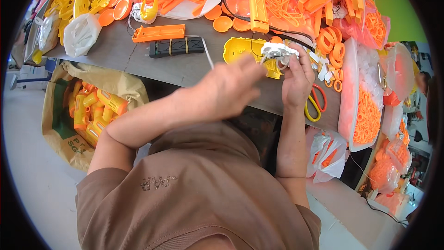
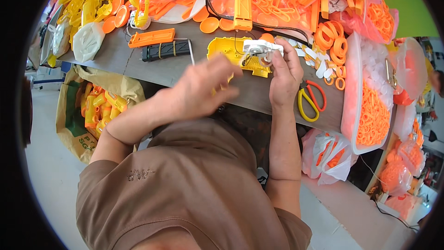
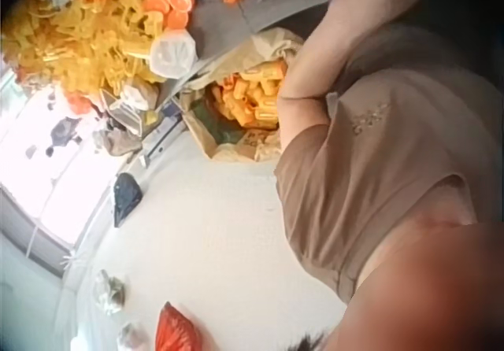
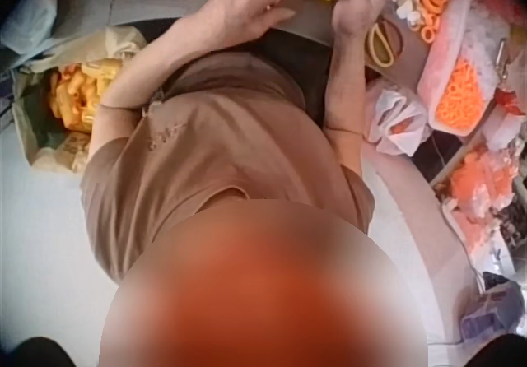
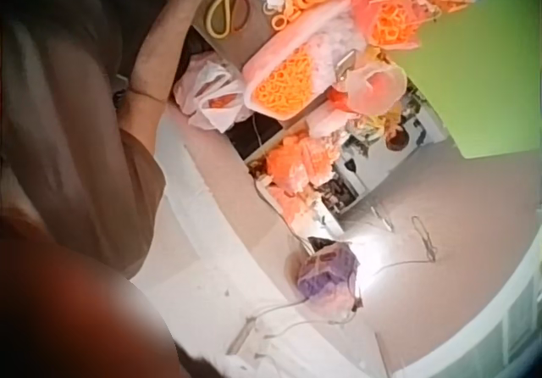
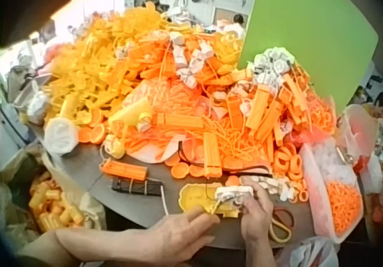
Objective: Assemble bright yellow and orange plastic toy gun components on a workbench.
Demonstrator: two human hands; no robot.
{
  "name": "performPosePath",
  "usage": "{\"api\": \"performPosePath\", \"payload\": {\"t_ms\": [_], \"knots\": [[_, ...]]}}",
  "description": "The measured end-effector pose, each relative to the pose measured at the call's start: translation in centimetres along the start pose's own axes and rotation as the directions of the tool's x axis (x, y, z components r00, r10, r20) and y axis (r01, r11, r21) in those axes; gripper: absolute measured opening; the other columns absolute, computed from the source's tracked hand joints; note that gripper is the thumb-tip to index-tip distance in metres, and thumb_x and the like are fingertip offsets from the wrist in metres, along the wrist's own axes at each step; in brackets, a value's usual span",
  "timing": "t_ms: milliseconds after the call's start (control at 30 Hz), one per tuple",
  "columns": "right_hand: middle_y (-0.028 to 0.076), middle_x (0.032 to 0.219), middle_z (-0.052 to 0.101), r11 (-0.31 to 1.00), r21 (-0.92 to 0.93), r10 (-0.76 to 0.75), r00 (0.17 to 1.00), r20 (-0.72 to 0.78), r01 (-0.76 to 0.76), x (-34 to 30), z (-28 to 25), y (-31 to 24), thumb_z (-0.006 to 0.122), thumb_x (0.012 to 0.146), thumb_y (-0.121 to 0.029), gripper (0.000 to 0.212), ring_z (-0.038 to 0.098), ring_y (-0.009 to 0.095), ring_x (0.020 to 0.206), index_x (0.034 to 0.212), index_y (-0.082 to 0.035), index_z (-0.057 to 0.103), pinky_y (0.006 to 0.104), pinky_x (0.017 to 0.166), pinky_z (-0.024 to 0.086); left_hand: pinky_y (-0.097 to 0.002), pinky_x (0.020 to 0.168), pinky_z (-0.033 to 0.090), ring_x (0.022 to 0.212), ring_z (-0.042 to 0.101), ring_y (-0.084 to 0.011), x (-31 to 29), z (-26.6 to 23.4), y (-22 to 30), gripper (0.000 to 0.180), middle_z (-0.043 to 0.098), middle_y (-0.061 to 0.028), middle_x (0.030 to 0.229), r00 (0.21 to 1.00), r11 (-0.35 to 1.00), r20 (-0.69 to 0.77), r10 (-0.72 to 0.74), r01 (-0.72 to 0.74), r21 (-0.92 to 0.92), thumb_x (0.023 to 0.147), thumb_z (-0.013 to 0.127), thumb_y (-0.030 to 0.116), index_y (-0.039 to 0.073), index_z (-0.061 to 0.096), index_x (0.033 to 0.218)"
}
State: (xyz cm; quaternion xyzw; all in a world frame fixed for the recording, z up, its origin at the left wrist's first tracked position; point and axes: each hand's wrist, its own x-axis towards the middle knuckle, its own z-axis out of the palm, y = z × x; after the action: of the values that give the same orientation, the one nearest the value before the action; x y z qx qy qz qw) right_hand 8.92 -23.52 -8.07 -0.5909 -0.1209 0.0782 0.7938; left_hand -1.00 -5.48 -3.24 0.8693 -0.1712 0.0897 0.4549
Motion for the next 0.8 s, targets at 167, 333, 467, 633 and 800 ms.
{"api": "performPosePath", "payload": {"t_ms": [167, 333, 467, 633, 800], "knots": [[0.011, 0.109, 0.059, 0.984, 0.178, 0.020, 0.999, 0.046, -0.028, 0.0, -0.8, 0.6, 0.048, 0.095, -0.014, 0.035, 0.057, 0.018, 0.095, 0.124, 0.006, 0.048, 0.0302, 0.079, 0.047, -0.0453, 0.063, 0.050, 0.074, 0.062, -0.0364, -1.3, -0.2, 0.4, 0.024, 0.061, -0.0170, 0.084, 0.945, 0.973, 0.290, 0.150, -0.090, -0.210, 0.081, 0.064, 0.013, 0.004, 0.055, 0.101], [0.012, 0.112, 0.058, 0.964, 0.254, 0.057, 0.996, 0.074, -0.074, 0.1, -0.7, 0.4, 0.047, 0.095, -0.015, 0.037, 0.056, 0.018, 0.100, 0.126, 0.006, 0.047, 0.0317, 0.081, 0.047, -0.0407, 0.079, 0.048, 0.103, 0.056, -0.0287, 4.4, -3.8, -3.7, 0.041, 0.059, -0.0088, 0.106, 0.975, 0.900, -0.013, 0.221, -0.199, 0.387, 0.070, 0.062, 0.002, 0.009, 0.058, 0.111], [0.012, 0.113, 0.058, 0.969, 0.236, 0.061, 0.995, 0.082, -0.079, -0.2, -0.9, 0.6, 0.047, 0.096, -0.016, 0.038, 0.056, 0.018, 0.101, 0.126, 0.007, 0.046, 0.0325, 0.082, 0.047, -0.0455, 0.093, 0.039, 0.114, 0.048, -0.0258, 8.5, -4.0, -6.8, 0.041, 0.058, -0.0060, 0.112, 0.892, 0.619, 0.108, 0.438, -0.387, 0.683, 0.071, 0.064, 0.004, 0.012, 0.058, 0.110], [0.012, 0.113, 0.058, 0.965, 0.252, 0.051, 0.995, 0.083, -0.071, -0.3, -0.9, 0.8, 0.047, 0.096, -0.016, 0.039, 0.056, 0.019, 0.101, 0.127, 0.007, 0.045, 0.0323, 0.082, 0.046, -0.0503, 0.098, 0.031, 0.114, 0.048, -0.0212, 10.8, -3.6, -8.4, 0.036, 0.060, -0.0012, 0.107, 0.792, 0.549, 0.295, 0.534, -0.590, 0.592, 0.074, 0.067, 0.011, 0.014, 0.058, 0.109], [0.013, 0.115, 0.057, 0.951, 0.297, 0.065, 0.995, 0.075, -0.085, -0.8, -0.7, 0.6, 0.047, 0.096, -0.017, 0.041, 0.056, 0.020, 0.101, 0.128, 0.008, 0.044, 0.0334, 0.083, 0.047, -0.0460, 0.099, 0.035, 0.097, 0.054, -0.0197, 10.8, -5.9, -5.5, 0.025, 0.059, -0.0051, 0.093, 0.719, 0.424, 0.348, 0.602, -0.657, 0.623, 0.086, 0.057, 0.020, 0.010, 0.054, 0.109]]}}
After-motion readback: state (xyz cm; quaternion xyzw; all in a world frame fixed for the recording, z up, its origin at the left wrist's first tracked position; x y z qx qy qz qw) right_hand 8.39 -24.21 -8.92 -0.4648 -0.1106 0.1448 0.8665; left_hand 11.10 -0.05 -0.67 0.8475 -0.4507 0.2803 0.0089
